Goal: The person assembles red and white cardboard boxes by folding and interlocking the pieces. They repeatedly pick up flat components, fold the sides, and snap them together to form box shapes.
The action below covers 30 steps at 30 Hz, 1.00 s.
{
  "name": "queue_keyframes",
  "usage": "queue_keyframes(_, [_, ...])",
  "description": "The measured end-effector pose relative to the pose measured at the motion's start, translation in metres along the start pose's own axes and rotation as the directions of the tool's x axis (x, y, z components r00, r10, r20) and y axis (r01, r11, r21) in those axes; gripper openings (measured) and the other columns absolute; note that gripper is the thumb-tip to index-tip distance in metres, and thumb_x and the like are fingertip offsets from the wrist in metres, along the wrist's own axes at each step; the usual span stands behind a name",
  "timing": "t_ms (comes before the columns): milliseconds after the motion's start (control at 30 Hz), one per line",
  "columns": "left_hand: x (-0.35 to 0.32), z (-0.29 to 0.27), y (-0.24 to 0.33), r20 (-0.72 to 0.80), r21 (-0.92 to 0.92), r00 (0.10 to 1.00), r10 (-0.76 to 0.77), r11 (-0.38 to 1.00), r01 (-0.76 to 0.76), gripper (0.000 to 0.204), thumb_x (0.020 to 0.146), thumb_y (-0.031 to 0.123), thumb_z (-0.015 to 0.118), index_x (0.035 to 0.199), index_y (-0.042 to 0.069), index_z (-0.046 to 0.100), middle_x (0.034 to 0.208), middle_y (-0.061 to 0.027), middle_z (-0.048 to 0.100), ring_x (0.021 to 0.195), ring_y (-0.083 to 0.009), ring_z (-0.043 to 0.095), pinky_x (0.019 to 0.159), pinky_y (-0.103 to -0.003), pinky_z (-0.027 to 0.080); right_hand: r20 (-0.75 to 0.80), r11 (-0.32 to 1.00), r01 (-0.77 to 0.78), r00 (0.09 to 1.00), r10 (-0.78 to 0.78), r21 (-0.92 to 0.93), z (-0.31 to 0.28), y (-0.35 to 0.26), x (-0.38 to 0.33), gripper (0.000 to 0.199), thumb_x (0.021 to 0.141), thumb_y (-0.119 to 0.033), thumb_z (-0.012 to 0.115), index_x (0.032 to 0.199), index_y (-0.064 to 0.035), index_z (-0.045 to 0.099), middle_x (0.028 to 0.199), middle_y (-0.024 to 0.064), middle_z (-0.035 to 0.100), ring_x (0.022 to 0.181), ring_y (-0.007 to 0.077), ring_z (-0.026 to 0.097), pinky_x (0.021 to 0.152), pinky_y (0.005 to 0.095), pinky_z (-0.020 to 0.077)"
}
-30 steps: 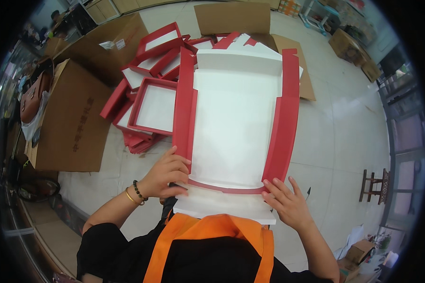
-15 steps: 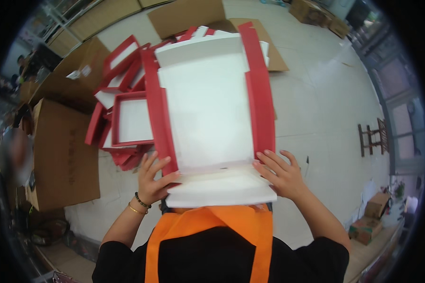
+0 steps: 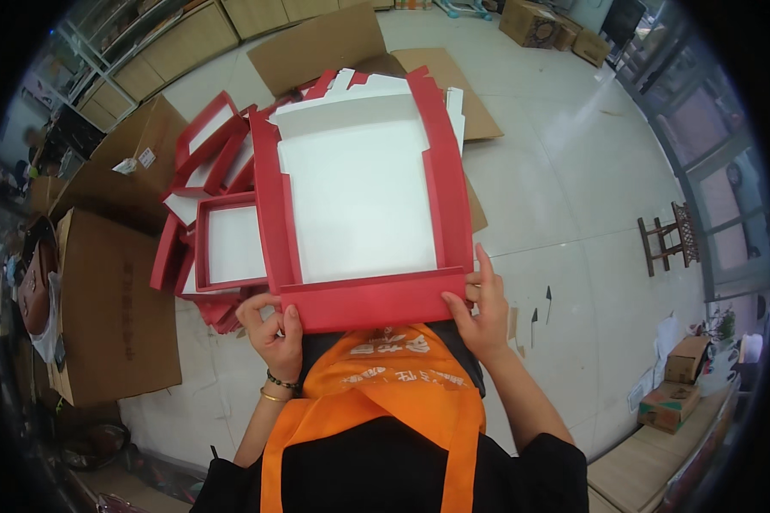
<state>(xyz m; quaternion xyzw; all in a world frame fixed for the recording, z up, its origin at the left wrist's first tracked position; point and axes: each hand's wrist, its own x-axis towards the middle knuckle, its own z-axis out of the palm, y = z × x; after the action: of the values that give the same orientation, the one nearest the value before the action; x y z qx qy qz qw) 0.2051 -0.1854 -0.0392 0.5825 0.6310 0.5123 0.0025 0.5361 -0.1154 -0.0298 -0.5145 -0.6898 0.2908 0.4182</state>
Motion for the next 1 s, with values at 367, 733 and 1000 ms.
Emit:
queue_keyframes(367, [0.018,0.007,0.021,-0.017,0.096,0.993,-0.113,0.989,0.115,0.055,0.094,0.001,0.071,0.148,-0.001,0.061,0.163,-0.0224,0.052,0.146,-0.0396,0.053,0.121,-0.044,0.042,-0.004,0.834,0.327,0.93,-0.367,-0.444,0.021,-0.028,0.035,0.021,0.087,-0.006,0.078,0.108,-0.0109,0.08,0.126,0.0077,0.07,0.122,0.0316,0.062,0.105,0.0454,0.0417])
queue_keyframes(733, [0.023,0.012,-0.003,0.227,-0.184,0.859,-0.459,0.846,0.501,0.061,0.092,0.006,0.059,0.152,0.0,0.056,0.13,-0.0237,0.073,0.116,-0.0332,0.072,0.098,-0.041,0.057,0.692,0.551,0.707,0.661,-0.291,-0.444,0.002,-0.046,0.033,0.037,0.09,-0.03,0.078,0.119,-0.0089,0.067,0.099,0.0077,0.062,0.091,0.025,0.066,0.08,0.0381,0.0519])
queue_keyframes(1000, [0.035,0.045,-0.006,0.285,-0.732,0.704,-0.651,0.326,0.598,0.067,0.093,0.002,0.068,0.155,-0.002,0.044,0.139,-0.0104,0.062,0.112,-0.0206,0.068,0.096,-0.036,0.057,0.652,0.683,0.636,0.695,-0.302,-0.36,0.074,-0.089,0.028,0.043,0.093,-0.027,0.077,0.127,-0.0058,0.06,0.105,0.0117,0.062,0.094,0.0274,0.067,0.071,0.0366,0.0576])
